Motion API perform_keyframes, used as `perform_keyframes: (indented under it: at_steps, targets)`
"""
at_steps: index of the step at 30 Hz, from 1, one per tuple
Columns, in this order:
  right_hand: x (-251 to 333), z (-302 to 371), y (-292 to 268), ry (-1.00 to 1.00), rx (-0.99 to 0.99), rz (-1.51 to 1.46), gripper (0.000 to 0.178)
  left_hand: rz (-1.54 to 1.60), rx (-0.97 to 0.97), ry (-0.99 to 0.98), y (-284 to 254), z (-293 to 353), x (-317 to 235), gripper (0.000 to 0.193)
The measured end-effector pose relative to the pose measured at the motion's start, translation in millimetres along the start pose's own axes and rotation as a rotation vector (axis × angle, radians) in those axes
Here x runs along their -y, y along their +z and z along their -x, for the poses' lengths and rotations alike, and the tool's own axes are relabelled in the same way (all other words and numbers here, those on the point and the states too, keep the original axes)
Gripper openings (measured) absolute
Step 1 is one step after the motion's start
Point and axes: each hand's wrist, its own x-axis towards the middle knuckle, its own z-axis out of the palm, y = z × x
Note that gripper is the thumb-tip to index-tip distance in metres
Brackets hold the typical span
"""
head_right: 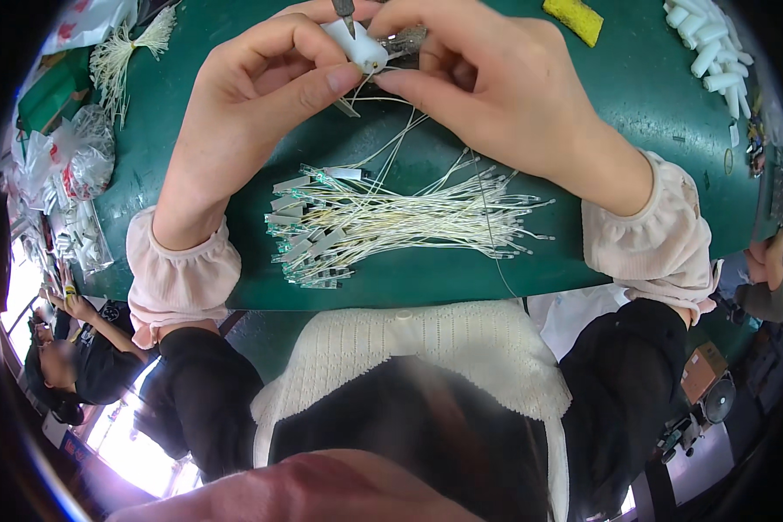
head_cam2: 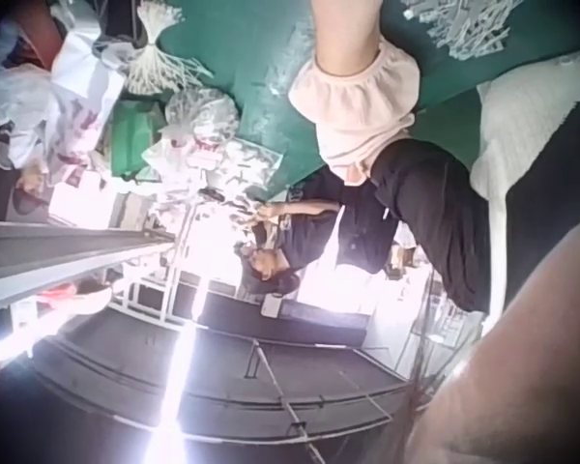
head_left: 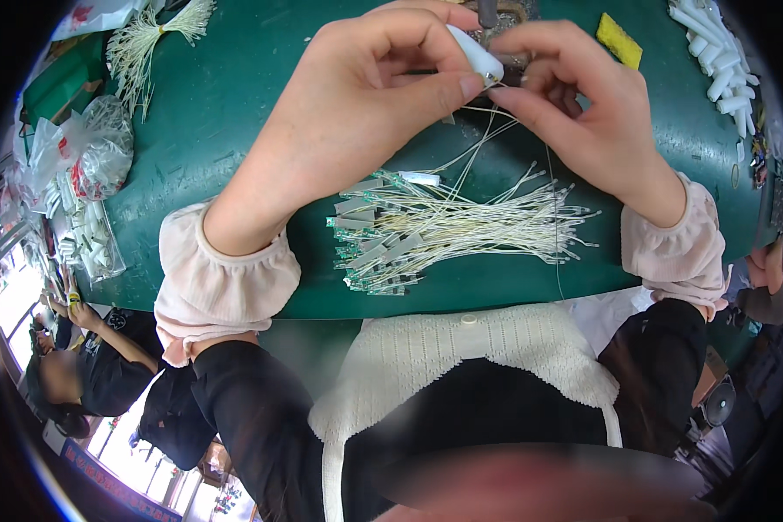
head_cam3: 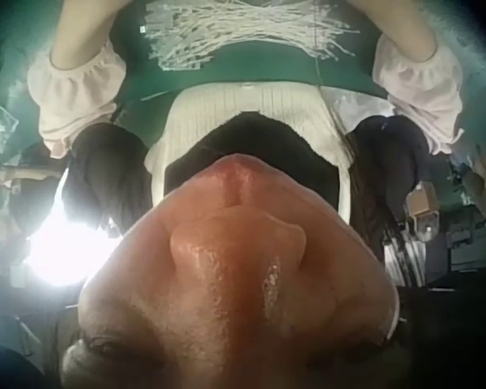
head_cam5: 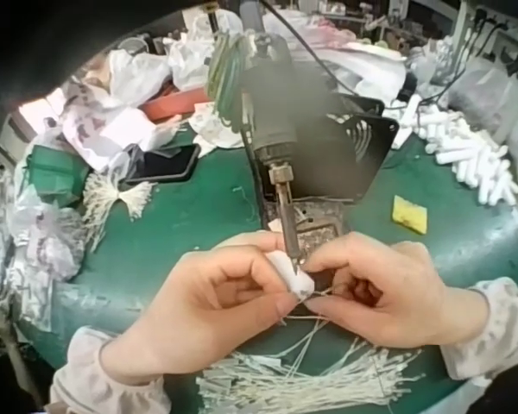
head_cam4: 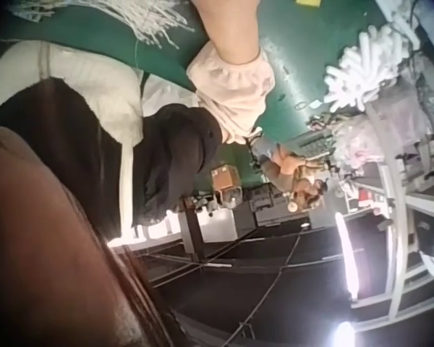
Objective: Inserting thin wires into small plastic housings at a factory assembly station.
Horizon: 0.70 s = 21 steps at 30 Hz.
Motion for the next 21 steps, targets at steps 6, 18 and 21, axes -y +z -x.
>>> perform_keyframes:
  at_steps: [6,18,21]
  targets:
    - [-0.6,-2.8,-9.9,0.221,0.106,-0.232,0.019,0.026,-0.114,-0.073,-1.5,3.1,-4.1,0.007]
    - [6.6,-3.4,-5.1,0.29,0.065,-0.283,0.01,0.007,-0.177,-0.065,1.6,-0.7,-7.8,0.004]
    - [13.1,-7.7,-6.7,0.245,0.1,-0.209,0.014,-0.008,-0.186,-0.067,1.7,-1.7,-7.8,0.005]
